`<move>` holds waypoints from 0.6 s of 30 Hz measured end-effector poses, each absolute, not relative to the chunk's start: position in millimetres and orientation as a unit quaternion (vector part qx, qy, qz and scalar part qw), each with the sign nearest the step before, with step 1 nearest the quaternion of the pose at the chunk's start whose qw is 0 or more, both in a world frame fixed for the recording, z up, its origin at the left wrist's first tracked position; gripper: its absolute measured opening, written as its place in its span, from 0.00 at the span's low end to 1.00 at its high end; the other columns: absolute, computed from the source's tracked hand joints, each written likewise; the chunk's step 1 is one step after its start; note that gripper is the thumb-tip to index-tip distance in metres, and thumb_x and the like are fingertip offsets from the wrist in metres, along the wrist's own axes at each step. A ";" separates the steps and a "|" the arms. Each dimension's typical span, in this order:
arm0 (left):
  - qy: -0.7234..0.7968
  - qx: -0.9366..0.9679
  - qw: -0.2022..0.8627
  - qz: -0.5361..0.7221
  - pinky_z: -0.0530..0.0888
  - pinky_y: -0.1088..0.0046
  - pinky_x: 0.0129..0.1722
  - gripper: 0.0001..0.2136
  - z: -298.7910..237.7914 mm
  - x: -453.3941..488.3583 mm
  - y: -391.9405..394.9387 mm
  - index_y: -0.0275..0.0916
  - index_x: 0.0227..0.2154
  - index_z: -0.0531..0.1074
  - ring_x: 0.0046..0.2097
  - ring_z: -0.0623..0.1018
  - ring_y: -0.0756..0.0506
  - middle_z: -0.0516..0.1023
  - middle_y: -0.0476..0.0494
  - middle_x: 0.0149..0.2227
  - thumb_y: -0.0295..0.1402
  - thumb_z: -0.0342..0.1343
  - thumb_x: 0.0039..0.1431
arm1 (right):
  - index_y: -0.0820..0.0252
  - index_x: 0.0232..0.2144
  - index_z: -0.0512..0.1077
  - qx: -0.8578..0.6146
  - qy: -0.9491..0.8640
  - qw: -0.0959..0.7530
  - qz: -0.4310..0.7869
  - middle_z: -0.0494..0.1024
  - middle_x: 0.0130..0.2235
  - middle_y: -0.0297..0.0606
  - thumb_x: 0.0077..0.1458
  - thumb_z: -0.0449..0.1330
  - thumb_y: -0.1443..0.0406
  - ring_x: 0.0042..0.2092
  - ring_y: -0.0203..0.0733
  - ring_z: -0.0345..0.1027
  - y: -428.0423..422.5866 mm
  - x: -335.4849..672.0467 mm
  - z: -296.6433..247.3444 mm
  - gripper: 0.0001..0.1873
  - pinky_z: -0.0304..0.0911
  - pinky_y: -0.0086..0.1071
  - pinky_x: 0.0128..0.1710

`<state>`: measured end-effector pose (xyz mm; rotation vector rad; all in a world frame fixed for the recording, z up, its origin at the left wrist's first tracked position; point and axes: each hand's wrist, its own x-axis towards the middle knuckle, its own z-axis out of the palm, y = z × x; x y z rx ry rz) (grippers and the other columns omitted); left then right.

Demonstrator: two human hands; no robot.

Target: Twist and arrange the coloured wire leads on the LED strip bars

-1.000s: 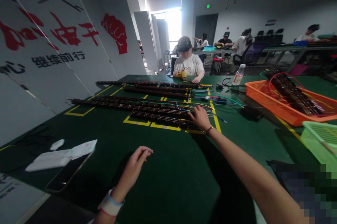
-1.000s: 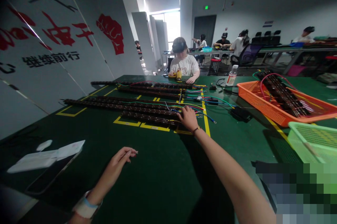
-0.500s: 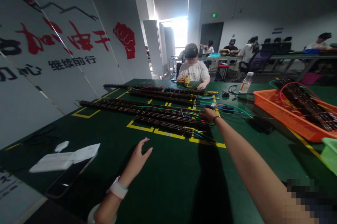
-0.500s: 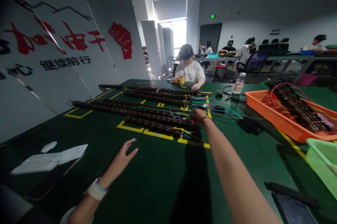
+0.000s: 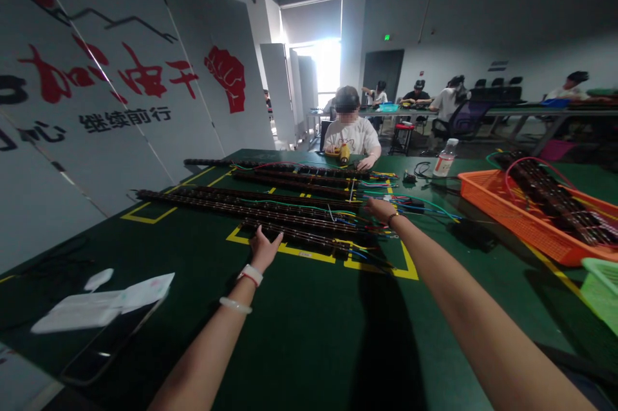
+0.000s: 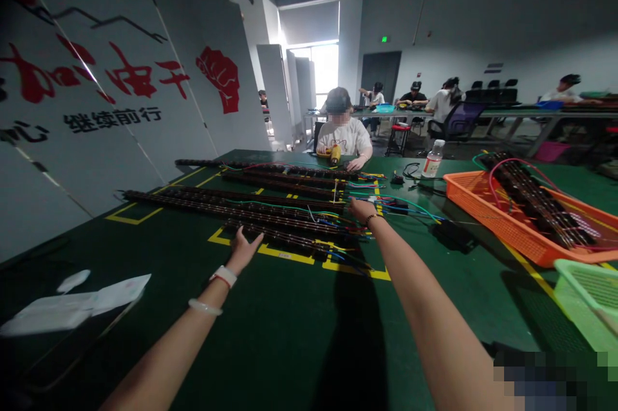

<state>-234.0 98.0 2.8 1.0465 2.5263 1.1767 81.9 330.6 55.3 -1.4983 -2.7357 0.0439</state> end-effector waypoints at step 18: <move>0.883 0.250 0.035 0.396 0.51 0.53 0.60 0.28 4.2 -237.3 133.0 0.28 0.58 0.51 0.63 0.57 0.36 0.60 0.24 0.59 0.36 0.46 0.57 | 0.59 0.45 0.68 -0.469 -0.880 0.071 0.041 0.76 0.42 0.46 0.62 0.48 0.56 0.41 0.44 0.70 327.5 94.0 59.3 0.17 0.58 0.29 0.34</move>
